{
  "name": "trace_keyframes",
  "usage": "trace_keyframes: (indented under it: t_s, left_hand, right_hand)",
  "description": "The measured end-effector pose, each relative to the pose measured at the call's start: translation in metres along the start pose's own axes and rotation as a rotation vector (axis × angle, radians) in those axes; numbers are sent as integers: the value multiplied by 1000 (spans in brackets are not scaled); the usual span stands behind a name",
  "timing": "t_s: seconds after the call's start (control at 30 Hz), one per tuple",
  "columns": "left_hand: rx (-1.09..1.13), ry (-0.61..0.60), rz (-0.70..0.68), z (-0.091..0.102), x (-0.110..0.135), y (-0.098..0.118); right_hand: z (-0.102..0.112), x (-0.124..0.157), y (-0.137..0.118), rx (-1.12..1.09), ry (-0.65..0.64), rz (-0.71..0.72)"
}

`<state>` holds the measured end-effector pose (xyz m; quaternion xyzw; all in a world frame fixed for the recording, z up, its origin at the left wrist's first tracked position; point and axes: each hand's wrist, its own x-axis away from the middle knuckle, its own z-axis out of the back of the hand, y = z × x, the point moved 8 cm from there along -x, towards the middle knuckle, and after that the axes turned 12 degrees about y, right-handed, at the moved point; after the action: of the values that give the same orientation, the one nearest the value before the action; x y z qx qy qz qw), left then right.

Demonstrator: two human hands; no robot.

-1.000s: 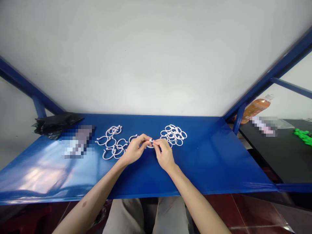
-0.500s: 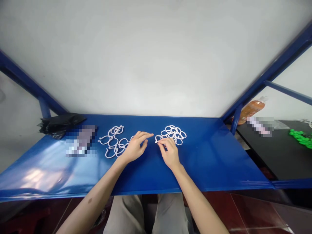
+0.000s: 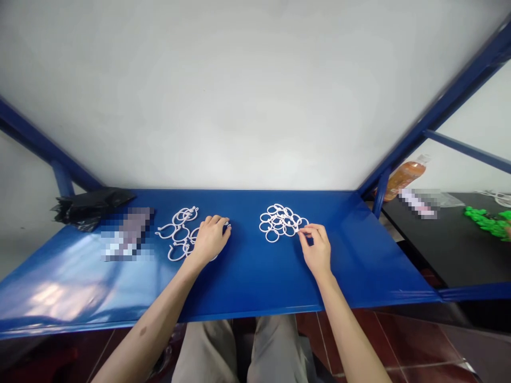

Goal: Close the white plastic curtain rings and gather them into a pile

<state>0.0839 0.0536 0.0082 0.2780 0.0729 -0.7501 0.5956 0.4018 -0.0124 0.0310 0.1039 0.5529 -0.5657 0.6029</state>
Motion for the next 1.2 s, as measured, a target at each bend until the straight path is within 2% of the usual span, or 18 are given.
trace_keyframes:
  t_s: [0.13, 0.33, 0.5, 0.67, 0.77, 0.83, 0.93, 1.03, 1.1, 1.2]
  left_hand:
    - [150, 21, -25, -3, -1, 3]
    - [68, -8, 3, -4, 0, -6]
    - [62, -33, -13, -4, 0, -2]
    - [215, 7, 37, 1, -1, -1]
    - [378, 49, 87, 5, -3, 0]
    - [501, 68, 102, 8, -5, 5]
    - [634, 95, 134, 12, -6, 14]
    - [673, 150, 167, 19, -6, 17]
    - [668, 187, 174, 23, -6, 17]
    - [682, 204, 166, 26, -5, 20]
  right_hand:
    - [-16, 5, 7, -35, -120, -46]
    - [-23, 11, 16, -66, -203, -133]
    - [-23, 12, 18, -43, -196, -175]
    - [-18, 9, 16, -33, -157, -156]
    - [-10, 5, 3, -11, -68, -92]
    - [-13, 4, -16, -50, -51, -24]
    - [-41, 8, -53, -194, -188, 19]
    - [-82, 16, -79, -336, -343, -120]
    - [-103, 22, -91, -413, -384, -192]
    - [-115, 26, -97, -446, -355, -232]
